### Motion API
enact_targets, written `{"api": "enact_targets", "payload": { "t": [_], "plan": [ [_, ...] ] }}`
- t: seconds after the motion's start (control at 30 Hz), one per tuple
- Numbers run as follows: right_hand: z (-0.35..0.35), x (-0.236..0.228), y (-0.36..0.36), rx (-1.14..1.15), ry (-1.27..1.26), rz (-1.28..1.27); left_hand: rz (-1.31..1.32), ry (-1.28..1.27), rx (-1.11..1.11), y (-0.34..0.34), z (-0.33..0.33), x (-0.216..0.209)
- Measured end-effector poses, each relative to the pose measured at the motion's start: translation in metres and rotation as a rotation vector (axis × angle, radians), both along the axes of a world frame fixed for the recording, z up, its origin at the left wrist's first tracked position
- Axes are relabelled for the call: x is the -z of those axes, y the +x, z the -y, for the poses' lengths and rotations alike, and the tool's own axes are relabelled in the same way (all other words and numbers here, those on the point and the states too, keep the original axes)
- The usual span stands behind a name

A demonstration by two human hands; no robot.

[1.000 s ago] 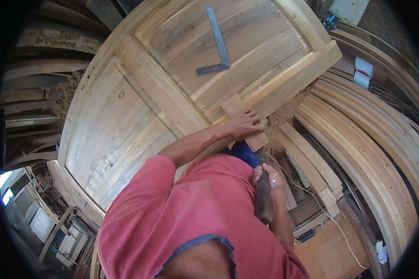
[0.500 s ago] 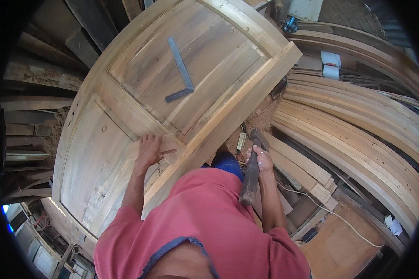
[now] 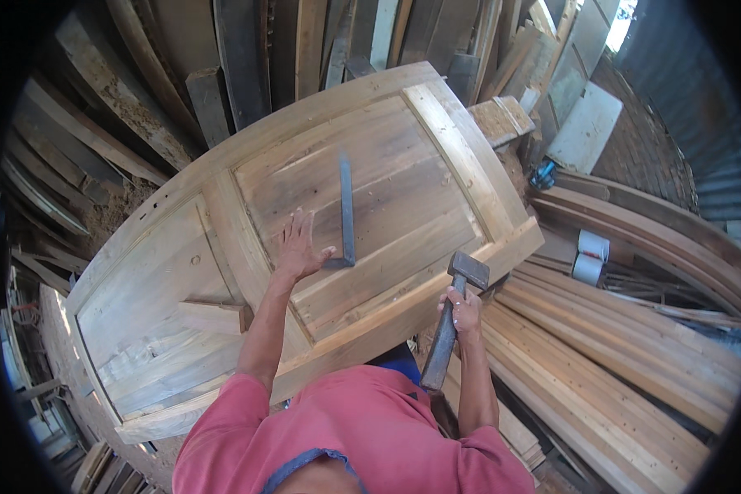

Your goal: The person measures the wooden door frame using a square, then uses a hammer and a block of wood to adjust the fit of the door panel.

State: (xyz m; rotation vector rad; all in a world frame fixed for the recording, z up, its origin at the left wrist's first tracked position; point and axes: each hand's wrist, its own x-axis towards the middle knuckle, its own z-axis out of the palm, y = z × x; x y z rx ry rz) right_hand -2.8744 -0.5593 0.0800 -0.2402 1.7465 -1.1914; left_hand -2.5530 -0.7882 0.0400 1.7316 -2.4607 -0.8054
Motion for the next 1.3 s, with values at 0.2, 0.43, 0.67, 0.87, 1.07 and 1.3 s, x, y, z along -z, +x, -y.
{"api": "enact_targets", "payload": {
  "t": [0.2, 0.43, 0.67, 0.87, 1.07, 1.3],
  "plan": [
    [0.127, 0.048, -0.086, -0.357, 0.004, -0.226, 0.072, -0.102, -0.17, -0.034, 0.083, 0.064],
    [0.197, 0.099, -0.148, -0.715, 0.133, -0.225, 0.112, -0.327, -0.282, -0.073, 0.195, 0.127],
    [0.205, 0.104, -0.161, -0.674, 0.145, -0.067, 0.193, -0.475, -0.296, -0.136, 0.235, 0.122],
    [0.194, 0.125, -0.169, -0.678, 0.146, -0.052, -0.013, -0.472, -0.371, -0.142, 0.251, 0.121],
    [0.208, 0.118, -0.172, -0.79, 0.168, -0.058, -0.009, -0.477, -0.408, -0.133, 0.246, 0.118],
    [0.197, 0.125, -0.163, -0.658, 0.112, 0.093, -0.074, -0.515, -0.423, -0.14, 0.257, 0.104]
  ]
}}
